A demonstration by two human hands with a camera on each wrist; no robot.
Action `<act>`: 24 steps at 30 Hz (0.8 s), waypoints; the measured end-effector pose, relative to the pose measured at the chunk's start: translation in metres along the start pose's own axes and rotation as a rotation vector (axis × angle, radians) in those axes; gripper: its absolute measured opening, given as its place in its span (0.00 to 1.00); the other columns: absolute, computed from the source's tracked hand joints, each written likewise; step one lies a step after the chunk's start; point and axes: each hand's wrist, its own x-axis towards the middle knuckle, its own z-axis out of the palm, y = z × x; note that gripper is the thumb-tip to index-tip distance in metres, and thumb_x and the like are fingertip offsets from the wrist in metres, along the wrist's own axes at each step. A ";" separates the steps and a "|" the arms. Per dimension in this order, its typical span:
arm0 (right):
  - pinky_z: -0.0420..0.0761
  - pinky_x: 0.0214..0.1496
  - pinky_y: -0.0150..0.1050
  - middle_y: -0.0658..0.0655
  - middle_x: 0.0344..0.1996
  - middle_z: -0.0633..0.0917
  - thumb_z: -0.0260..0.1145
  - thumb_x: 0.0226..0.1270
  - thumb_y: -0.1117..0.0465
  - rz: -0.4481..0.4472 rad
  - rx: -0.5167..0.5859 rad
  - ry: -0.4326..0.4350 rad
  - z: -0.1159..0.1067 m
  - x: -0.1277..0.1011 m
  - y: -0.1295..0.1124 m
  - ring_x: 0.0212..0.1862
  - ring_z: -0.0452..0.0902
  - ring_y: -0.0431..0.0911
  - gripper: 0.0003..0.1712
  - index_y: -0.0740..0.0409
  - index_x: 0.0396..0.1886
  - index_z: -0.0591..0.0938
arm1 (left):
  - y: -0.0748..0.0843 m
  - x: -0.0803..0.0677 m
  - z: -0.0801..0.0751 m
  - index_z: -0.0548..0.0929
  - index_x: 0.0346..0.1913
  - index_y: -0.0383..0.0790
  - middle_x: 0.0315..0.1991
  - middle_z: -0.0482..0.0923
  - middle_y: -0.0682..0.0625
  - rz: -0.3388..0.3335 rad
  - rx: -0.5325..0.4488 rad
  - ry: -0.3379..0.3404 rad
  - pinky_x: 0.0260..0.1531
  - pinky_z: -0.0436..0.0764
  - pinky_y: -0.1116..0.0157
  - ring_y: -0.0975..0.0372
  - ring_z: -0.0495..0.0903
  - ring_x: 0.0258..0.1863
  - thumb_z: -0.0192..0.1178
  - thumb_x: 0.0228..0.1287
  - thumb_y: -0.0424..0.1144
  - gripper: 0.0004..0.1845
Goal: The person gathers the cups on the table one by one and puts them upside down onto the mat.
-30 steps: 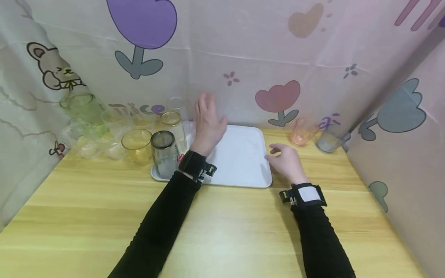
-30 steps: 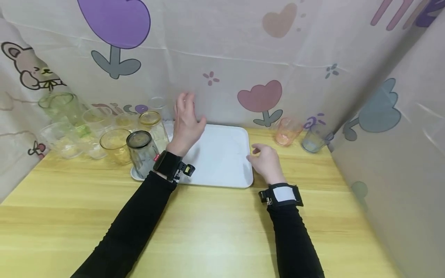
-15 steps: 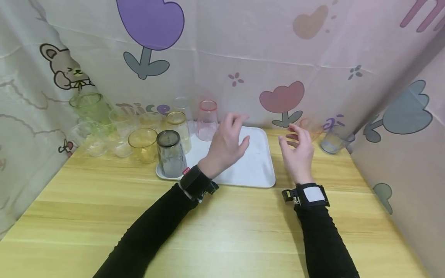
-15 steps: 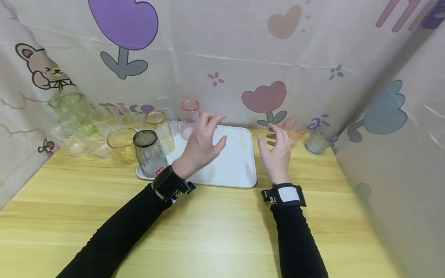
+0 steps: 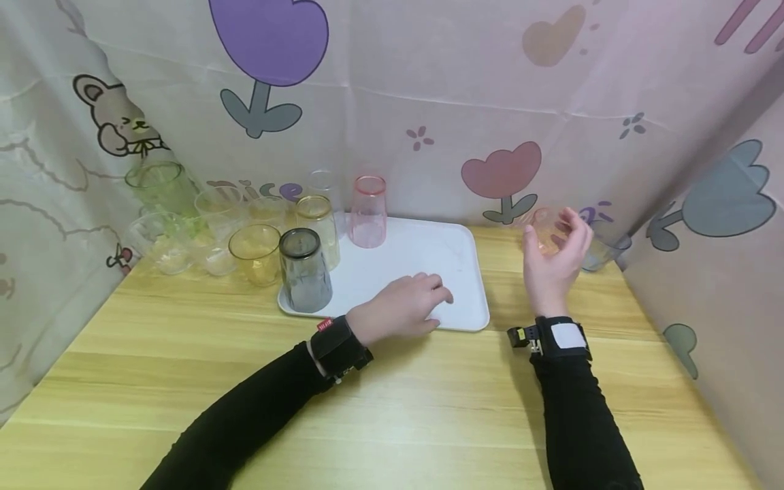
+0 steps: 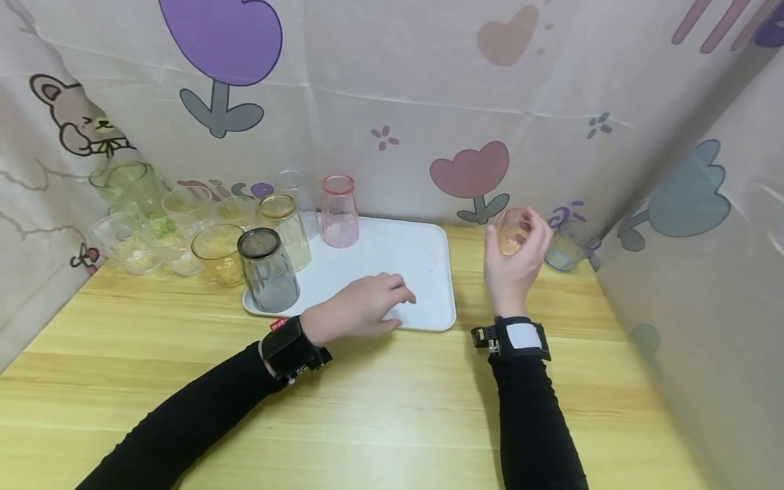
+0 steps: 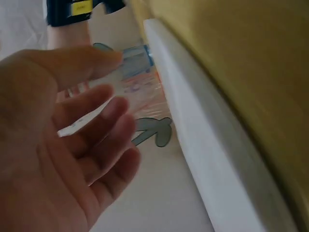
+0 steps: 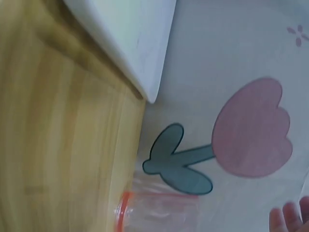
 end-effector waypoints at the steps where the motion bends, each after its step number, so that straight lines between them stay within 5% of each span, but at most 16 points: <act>1: 0.72 0.67 0.36 0.53 0.63 0.72 0.73 0.65 0.62 0.012 -0.010 0.017 -0.002 0.003 0.004 0.63 0.69 0.43 0.36 0.60 0.71 0.71 | 0.000 0.000 0.002 0.83 0.61 0.45 0.52 0.80 0.50 -0.007 0.009 -0.035 0.44 0.82 0.64 0.57 0.80 0.49 0.68 0.68 0.41 0.20; 7: 0.57 0.76 0.27 0.57 0.70 0.67 0.74 0.64 0.62 0.099 -0.022 0.052 -0.009 0.014 0.029 0.72 0.63 0.42 0.43 0.60 0.75 0.64 | 0.000 -0.001 0.008 0.87 0.56 0.49 0.45 0.82 0.55 -0.016 -0.019 -0.143 0.39 0.83 0.65 0.65 0.82 0.44 0.67 0.69 0.40 0.14; 10: 0.54 0.77 0.26 0.57 0.75 0.63 0.73 0.64 0.59 0.236 -0.036 0.008 -0.011 0.016 0.038 0.76 0.58 0.43 0.48 0.57 0.79 0.58 | -0.001 -0.002 0.010 0.88 0.53 0.50 0.42 0.81 0.57 -0.025 -0.038 -0.163 0.39 0.83 0.64 0.67 0.80 0.41 0.66 0.71 0.39 0.11; 16: 0.45 0.81 0.32 0.50 0.84 0.48 0.73 0.66 0.50 0.531 -0.018 -0.113 -0.014 0.019 0.052 0.83 0.42 0.42 0.59 0.45 0.85 0.44 | -0.002 -0.002 0.012 0.89 0.48 0.49 0.41 0.81 0.57 -0.040 -0.065 -0.161 0.40 0.82 0.63 0.66 0.79 0.41 0.64 0.71 0.35 0.08; 24: 0.51 0.81 0.36 0.51 0.84 0.45 0.73 0.67 0.53 0.707 0.060 -0.163 -0.009 0.028 0.069 0.82 0.41 0.45 0.64 0.44 0.86 0.37 | -0.004 -0.002 0.014 0.90 0.45 0.50 0.42 0.84 0.57 -0.053 -0.037 -0.129 0.41 0.84 0.60 0.64 0.82 0.44 0.61 0.72 0.32 0.11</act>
